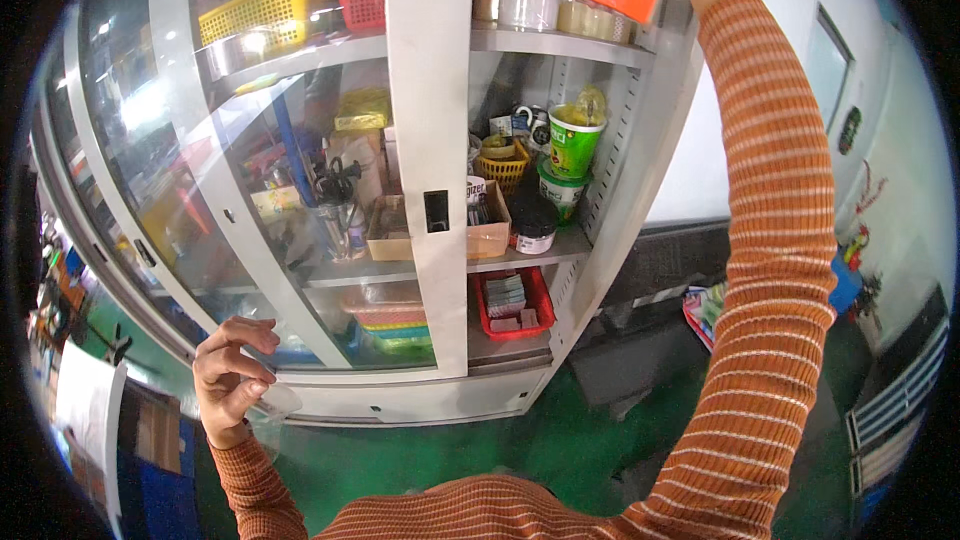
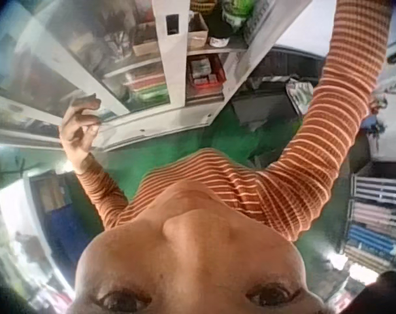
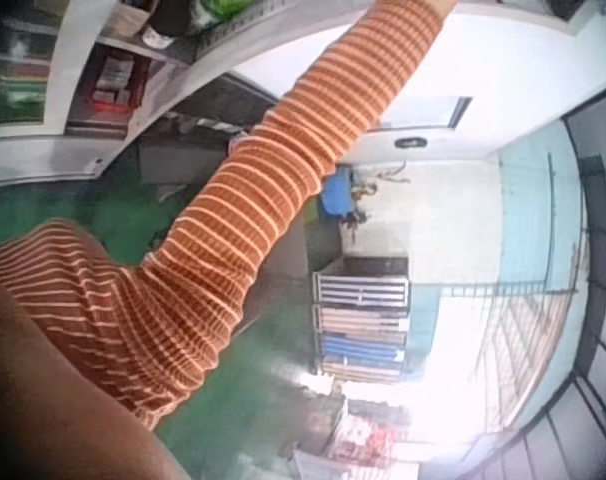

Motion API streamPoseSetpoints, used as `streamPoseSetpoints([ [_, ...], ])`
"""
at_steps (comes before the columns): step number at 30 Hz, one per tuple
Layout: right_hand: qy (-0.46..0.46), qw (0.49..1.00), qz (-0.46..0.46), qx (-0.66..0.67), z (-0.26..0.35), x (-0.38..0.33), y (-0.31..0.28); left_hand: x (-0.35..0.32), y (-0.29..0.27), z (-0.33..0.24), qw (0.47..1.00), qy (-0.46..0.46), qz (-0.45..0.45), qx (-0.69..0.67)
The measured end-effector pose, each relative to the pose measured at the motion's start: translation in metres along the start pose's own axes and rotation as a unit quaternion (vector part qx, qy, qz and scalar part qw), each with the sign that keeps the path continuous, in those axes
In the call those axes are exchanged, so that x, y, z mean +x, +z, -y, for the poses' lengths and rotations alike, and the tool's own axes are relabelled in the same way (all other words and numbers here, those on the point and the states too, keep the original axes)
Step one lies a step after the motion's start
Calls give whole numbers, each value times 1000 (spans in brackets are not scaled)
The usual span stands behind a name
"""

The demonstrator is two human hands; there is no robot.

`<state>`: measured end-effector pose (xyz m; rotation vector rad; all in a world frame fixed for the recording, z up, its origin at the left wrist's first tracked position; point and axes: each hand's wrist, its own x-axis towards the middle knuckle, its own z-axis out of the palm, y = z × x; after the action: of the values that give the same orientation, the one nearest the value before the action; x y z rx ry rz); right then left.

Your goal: The person retrieves a label from a cabinet and places it on a plastic bag containing small black components. They then walk to a workbench and begin sorting the components by hand, picking them up and placing them into blue and yellow baskets.

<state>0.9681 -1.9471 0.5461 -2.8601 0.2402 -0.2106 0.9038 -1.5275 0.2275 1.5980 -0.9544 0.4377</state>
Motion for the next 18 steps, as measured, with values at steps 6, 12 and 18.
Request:
streamPoseSetpoints([
  [6, -86, 947, 257, 170, 11, 79, 3, -2, 50, -16, 998, -29, -41, 29],
  [12, -214, 938, 235, 138, 21, 111, 29, -16, 73, -17, 995, -50, -75, 37],
  [18, -402, 893, 190, -71, 35, 159, 48, -28, 76, -20, 993, -67, -88, 43],
])
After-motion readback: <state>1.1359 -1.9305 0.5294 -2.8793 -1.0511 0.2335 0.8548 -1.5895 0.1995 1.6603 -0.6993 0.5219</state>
